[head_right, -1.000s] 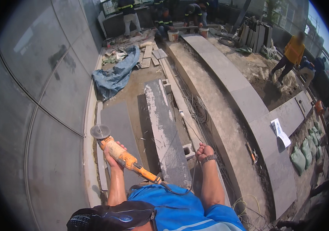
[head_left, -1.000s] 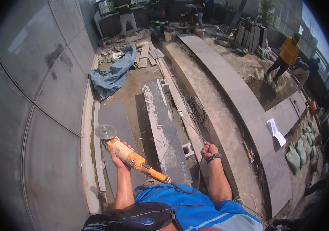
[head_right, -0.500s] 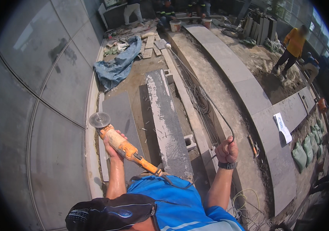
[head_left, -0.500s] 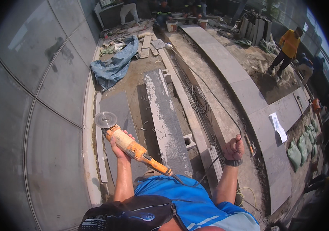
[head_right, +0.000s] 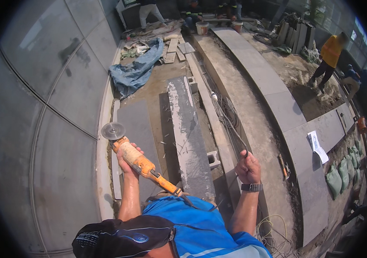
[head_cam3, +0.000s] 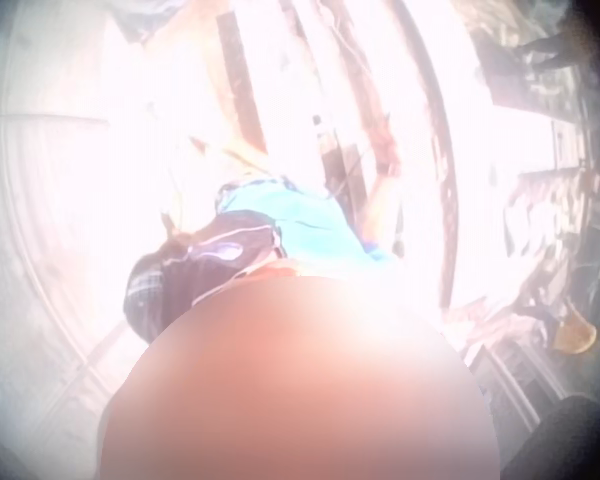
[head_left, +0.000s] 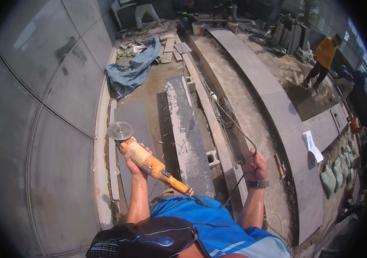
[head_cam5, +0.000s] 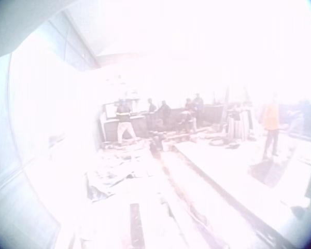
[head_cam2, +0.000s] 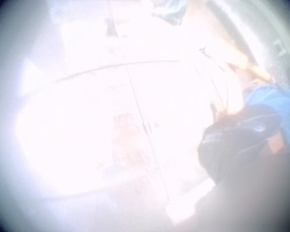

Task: The person uses an angle grinder to cut a long stone slab on a construction site. They guide the tool along the slab's length, creating a cut line while other workers are visible in the background.

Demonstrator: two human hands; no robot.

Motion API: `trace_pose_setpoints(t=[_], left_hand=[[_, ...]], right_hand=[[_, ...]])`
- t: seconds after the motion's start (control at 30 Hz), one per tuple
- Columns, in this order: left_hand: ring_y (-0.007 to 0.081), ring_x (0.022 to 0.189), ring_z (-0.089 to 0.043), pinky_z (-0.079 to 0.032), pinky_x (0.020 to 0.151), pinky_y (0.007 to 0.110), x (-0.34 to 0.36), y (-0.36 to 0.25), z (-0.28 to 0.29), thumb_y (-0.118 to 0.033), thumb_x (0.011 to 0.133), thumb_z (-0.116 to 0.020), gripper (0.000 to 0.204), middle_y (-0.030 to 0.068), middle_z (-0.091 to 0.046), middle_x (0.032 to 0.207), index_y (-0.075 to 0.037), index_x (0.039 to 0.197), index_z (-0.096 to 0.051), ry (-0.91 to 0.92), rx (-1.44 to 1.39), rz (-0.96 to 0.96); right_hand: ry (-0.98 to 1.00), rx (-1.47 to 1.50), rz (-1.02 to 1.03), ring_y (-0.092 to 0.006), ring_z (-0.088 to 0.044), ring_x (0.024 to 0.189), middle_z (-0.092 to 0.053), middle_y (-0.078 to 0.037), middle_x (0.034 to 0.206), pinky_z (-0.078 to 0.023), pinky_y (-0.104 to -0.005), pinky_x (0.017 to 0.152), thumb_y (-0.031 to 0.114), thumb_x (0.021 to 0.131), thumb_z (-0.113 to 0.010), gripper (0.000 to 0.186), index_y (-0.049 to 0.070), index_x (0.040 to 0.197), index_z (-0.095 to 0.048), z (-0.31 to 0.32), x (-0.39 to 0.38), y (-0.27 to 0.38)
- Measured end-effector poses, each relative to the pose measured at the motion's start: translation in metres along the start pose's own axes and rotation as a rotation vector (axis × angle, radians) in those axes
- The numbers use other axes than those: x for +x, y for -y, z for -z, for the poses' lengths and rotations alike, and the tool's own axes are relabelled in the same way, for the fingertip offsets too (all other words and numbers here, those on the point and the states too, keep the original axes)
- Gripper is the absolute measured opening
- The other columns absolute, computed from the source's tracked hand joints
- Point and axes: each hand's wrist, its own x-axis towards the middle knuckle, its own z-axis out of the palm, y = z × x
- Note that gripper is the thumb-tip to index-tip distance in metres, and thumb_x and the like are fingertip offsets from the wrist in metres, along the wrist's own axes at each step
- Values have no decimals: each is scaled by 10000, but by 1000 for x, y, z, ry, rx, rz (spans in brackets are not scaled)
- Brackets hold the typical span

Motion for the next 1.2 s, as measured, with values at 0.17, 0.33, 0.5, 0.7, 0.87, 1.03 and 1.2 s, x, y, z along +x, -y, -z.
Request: trace_pose_setpoints(t=[0.17, 0.33, 0.5, 0.7, 0.87, 1.03, 1.2], left_hand=[[276, 888, -708, -622, 786, 475, 1, -8, 9, -515, 892, -663, 567, 99, -676, 1066, -39, 1194, -594, -21, 2, -50], [271, 898, -705, -614, 795, 460, 0, -6, 5, -550, 909, -632, 584, 95, -680, 1058, -35, 1182, -603, -67, 26, -53], [275, 851, -705, -608, 768, 451, -1, -3, 1, -561, 938, -588, 587, 102, -693, 1029, -18, 1160, -625, -123, 0, -29], [273, 899, -704, -609, 793, 459, -2, -3, 16, -553, 912, -637, 590, 90, -686, 1061, -35, 1193, -605, -74, 7, -5], [273, 869, -714, -620, 765, 449, -2, -1, 11, -555, 938, -594, 577, 107, -697, 1001, -17, 1145, -632, -112, 0, -10], [274, 873, -713, -619, 778, 454, -3, -7, -1, -569, 933, -601, 600, 103, -694, 1026, -17, 1168, -619, -92, 41, -30], [281, 899, -704, -611, 807, 470, 1, -10, -4, -534, 901, -661, 591, 101, -692, 1062, -25, 1196, -610, 22, 39, -15]], right_hand=[[-85, -24, -27, -52, -300, 471, -377, 77, 642, -248, -250, 457, 326, 1083, -558, 317, 65, 1256, -609, 1, 16, 15], [-497, 21, -274, -60, -295, 485, -353, 83, 638, -262, -256, 466, 291, 1101, -504, 273, 74, 1230, -605, 16, 28, -2], [-607, 86, -400, -67, -280, 486, -340, 82, 633, -261, -258, 468, 258, 1105, -484, 255, 58, 1231, -579, 13, 35, -24], [-748, 122, -437, -62, -271, 485, -339, 86, 635, -252, -253, 461, 258, 1112, -476, 250, 58, 1229, -569, 29, 23, -46], [-836, 291, -393, -55, -259, 477, -328, 96, 632, -238, -244, 441, 264, 1118, -463, 239, 73, 1210, -572, 51, 28, -41], [-571, 128, -170, -54, -277, 481, -329, 86, 633, -260, -239, 440, 265, 1124, -451, 276, 64, 1276, -565, -7, 91, 23], [-50, 271, 368, -63, -308, 501, -356, 56, 666, -286, -238, 461, 258, 1143, -397, 357, 45, 1402, -521, -34, 44, 83]])
